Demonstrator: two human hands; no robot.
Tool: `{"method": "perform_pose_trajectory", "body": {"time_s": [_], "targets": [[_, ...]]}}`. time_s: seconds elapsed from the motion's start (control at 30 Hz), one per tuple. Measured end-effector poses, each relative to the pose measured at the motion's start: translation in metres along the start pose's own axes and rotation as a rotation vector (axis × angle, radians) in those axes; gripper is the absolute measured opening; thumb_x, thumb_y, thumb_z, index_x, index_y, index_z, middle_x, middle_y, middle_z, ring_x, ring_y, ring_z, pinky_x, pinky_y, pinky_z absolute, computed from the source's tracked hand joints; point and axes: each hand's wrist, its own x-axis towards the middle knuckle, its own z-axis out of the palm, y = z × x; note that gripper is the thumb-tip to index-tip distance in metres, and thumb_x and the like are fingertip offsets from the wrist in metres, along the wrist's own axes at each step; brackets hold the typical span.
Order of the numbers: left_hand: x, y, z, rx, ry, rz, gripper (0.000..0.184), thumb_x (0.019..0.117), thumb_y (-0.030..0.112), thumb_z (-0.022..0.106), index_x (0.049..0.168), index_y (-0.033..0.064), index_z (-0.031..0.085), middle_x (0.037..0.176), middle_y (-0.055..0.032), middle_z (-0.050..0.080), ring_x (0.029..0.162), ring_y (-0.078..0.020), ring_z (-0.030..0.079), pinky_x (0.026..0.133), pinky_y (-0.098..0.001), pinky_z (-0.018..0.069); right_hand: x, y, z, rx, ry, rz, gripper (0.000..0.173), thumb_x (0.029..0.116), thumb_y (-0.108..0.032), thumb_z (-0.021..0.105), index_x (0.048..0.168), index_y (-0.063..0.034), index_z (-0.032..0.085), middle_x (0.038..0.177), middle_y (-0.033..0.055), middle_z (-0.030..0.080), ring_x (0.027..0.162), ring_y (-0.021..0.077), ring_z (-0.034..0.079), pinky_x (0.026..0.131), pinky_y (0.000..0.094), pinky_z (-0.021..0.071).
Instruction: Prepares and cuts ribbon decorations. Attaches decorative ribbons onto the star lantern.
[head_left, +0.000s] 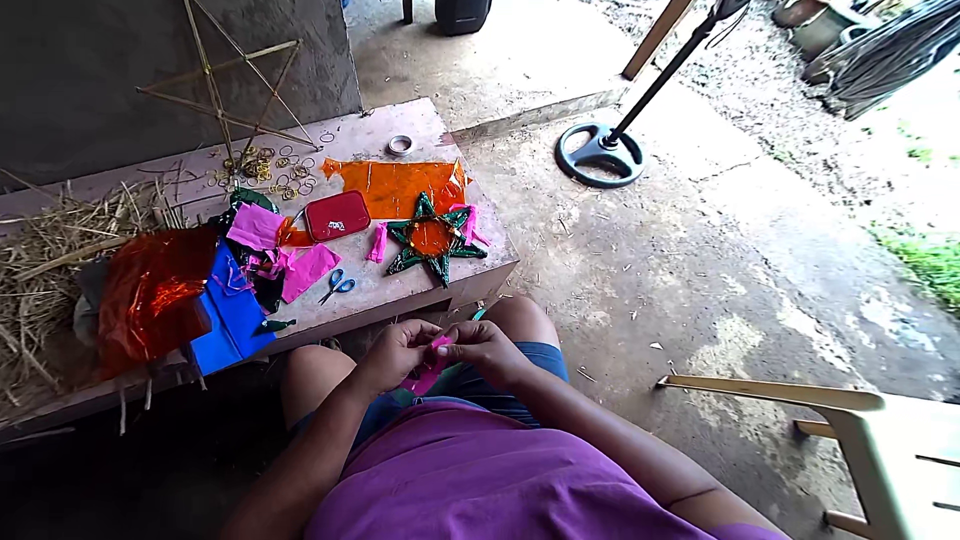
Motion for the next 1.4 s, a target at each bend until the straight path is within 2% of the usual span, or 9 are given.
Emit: {"method": "perform_pose_trajectory", "body": {"time_s": [0.17,0.3,0.43,0.6,0.87,1.03,1.2,1.3,1.4], "targets": [[0.020,-0.009,-0.008,0.047,0.023,-0.045,0.017,0.0954,0.001,0.064,0.112,-0.0019,0.066,0.093,-0.0030,0.072,0.078,-0.0068,0.070,0.073,-0.0241,0.0598,0.011,0.011,-0.013,-0.009,0.036,0.004,0.008,0.0925,-0.001,0.069,0.089,-0.0063,0.074,0.094,-0.0021,0.075,0.087,0.0046,0.069,0.082,0.0259,0.0587],[0.040,-0.014,-0.029,0.141,0.151,-0.085,0.023,0.0983,0.002,0.059,0.120,-0.0019,0.064,0.090,-0.0054,0.071,0.075,-0.0084,0.068,0.073,-0.0267,0.0585,0.030,0.018,-0.028,-0.088,0.168,0.019,0.009,0.0927,-0.001,0.067,0.087,-0.0018,0.073,0.115,0.0055,0.072,0.101,0.0066,0.068,0.090,0.0257,0.0570],[0.055,-0.015,-0.045,0.070,0.301,0.011,0.018,0.0985,0.000,0.052,0.108,0.0014,0.067,0.077,0.0016,0.062,0.062,-0.0028,0.055,0.060,-0.0191,0.0477,0.051,0.023,-0.040,-0.167,0.292,0.032,0.012,0.0910,-0.007,0.070,0.079,-0.0049,0.072,0.125,0.0060,0.068,0.110,0.0077,0.064,0.093,0.0268,0.0538],[0.067,-0.008,-0.042,-0.120,0.195,0.123,0.016,0.0887,0.003,0.071,0.104,0.0031,0.072,0.067,0.0086,0.056,0.055,0.0014,0.048,0.054,-0.0146,0.0413,0.073,0.019,-0.040,-0.205,0.299,-0.042,0.009,0.0896,-0.010,0.073,0.081,-0.0073,0.077,0.132,0.0059,0.065,0.122,0.0122,0.060,0.101,0.0312,0.0530],[0.060,0.009,-0.037,0.013,0.222,0.213,0.009,0.0905,-0.001,0.073,0.100,-0.0023,0.074,0.082,-0.0005,0.072,0.069,0.0009,0.063,0.067,-0.0170,0.0544,0.079,-0.007,-0.023,-0.293,0.258,-0.132,0.008,0.0891,-0.008,0.072,0.082,-0.0070,0.077,0.137,0.0037,0.063,0.123,0.0096,0.059,0.102,0.0300,0.0521],[0.043,0.030,-0.043,0.094,0.220,0.330,0.001,0.0911,-0.001,0.072,0.092,0.0001,0.073,0.075,-0.0002,0.068,0.063,0.0000,0.059,0.060,-0.0157,0.0502,0.077,-0.031,-0.010,-0.393,0.192,-0.275,0.010,0.0896,-0.008,0.073,0.082,-0.0031,0.075,0.143,0.0072,0.059,0.126,0.0107,0.058,0.104,0.0305,0.0513],[0.021,0.037,-0.052,0.173,0.340,0.355,0.021,0.1053,0.007,0.051,0.111,0.0032,0.071,0.074,0.0025,0.060,0.057,-0.0009,0.050,0.053,-0.0153,0.0418,0.066,-0.045,-0.005,-0.395,0.221,-0.346,0.008,0.0898,-0.009,0.072,0.084,-0.0041,0.075,0.142,0.0066,0.060,0.126,0.0106,0.058,0.103,0.0305,0.0523],[0.007,0.042,-0.056,0.017,0.446,0.264,0.025,0.1081,0.007,0.043,0.120,0.0055,0.065,0.082,0.0000,0.068,0.047,0.0013,0.042,0.044,-0.0132,0.0331,0.060,-0.052,-0.004,-0.434,0.215,-0.346,0.010,0.0903,-0.010,0.071,0.083,-0.0039,0.075,0.142,0.0068,0.059,0.129,0.0117,0.056,0.105,0.0314,0.0507],[-0.007,0.050,-0.066,-0.209,0.486,0.238,0.029,0.1088,0.007,0.035,0.123,0.0104,0.061,0.099,0.0010,0.073,0.054,0.0018,0.054,0.049,-0.0125,0.0449,0.056,-0.056,0.000,-0.480,0.217,-0.386,0.011,0.0899,-0.008,0.072,0.080,-0.0031,0.073,0.142,0.0073,0.060,0.129,0.0118,0.057,0.104,0.0306,0.0510]]}}
